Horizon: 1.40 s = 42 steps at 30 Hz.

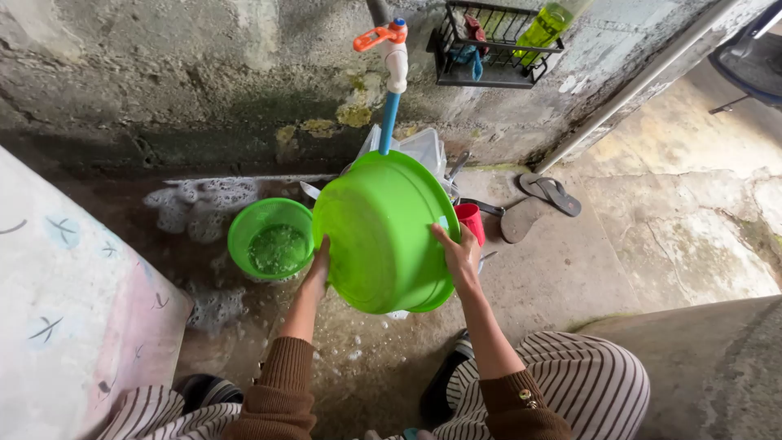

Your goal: Washing various kitchen utensils and containers with soap and water at a low-mounted tap.

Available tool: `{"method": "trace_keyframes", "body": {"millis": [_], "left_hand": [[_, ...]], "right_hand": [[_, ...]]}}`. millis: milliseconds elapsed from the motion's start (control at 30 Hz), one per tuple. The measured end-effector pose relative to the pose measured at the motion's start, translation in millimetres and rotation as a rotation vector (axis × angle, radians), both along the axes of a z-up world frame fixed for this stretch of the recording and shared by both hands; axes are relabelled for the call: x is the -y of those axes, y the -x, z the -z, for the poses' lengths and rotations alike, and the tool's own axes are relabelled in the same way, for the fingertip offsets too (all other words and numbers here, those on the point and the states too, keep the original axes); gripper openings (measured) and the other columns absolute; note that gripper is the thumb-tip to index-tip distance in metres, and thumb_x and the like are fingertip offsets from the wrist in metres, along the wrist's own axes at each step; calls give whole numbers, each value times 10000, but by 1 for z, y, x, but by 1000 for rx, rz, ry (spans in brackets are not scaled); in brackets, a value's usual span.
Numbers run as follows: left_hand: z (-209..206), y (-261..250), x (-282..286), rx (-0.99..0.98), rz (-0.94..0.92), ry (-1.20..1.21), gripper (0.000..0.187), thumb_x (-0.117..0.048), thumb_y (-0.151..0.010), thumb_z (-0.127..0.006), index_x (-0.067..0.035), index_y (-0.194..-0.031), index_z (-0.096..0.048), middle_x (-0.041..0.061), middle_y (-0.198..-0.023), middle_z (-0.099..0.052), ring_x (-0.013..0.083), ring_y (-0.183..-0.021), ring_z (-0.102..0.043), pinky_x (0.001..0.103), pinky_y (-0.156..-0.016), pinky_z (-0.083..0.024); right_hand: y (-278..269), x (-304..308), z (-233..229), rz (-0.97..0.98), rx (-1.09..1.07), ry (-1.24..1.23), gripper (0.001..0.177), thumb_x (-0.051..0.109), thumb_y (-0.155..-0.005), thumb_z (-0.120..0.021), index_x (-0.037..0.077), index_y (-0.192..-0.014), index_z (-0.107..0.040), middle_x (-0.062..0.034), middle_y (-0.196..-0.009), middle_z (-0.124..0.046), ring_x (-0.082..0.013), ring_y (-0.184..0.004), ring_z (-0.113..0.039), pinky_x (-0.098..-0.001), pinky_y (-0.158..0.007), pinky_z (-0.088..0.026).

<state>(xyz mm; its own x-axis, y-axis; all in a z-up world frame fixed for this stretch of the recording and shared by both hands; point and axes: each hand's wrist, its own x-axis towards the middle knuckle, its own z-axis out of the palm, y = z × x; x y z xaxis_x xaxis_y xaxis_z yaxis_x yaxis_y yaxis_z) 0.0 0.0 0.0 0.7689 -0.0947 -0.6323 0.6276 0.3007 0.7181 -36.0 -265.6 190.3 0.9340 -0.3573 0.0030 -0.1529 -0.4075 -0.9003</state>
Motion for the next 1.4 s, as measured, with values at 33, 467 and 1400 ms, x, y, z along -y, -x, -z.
{"method": "trace_keyframes", "body": {"millis": [33, 467, 1400], "left_hand": [[3, -4, 0, 0, -5, -3, 970, -752, -909, -328, -208, -1646, -11, 75, -1713, -166, 296, -1559, -199, 559, -1238, -157], [-141, 19, -43, -68, 68, -117, 949, -813, -891, -336, -238, -1632, -190, 164, -1688, -211, 369, -1557, -218, 631, -1233, -191], [-28, 15, -62, -130, 101, 152, 642, -82, -804, -714, 32, -1400, -504, 286, -1561, -295, 444, -1518, -222, 620, -1246, -200]], "right_hand": [[2, -3, -1, -5, 0, -3, 490, 447, -838, -777, -8, -1013, -725, -74, -793, -739, -151, -679, -691, -331, -633, -552], [33, -40, -4, -224, 147, 505, 567, 543, -683, -879, 40, -872, -700, -106, -705, -698, -241, -591, -680, -416, -573, -525], [21, 33, -8, -1131, 383, 1164, 180, 281, -883, -774, 174, -1010, -707, -8, -859, -727, -172, -856, -697, -335, -707, -609]]}}
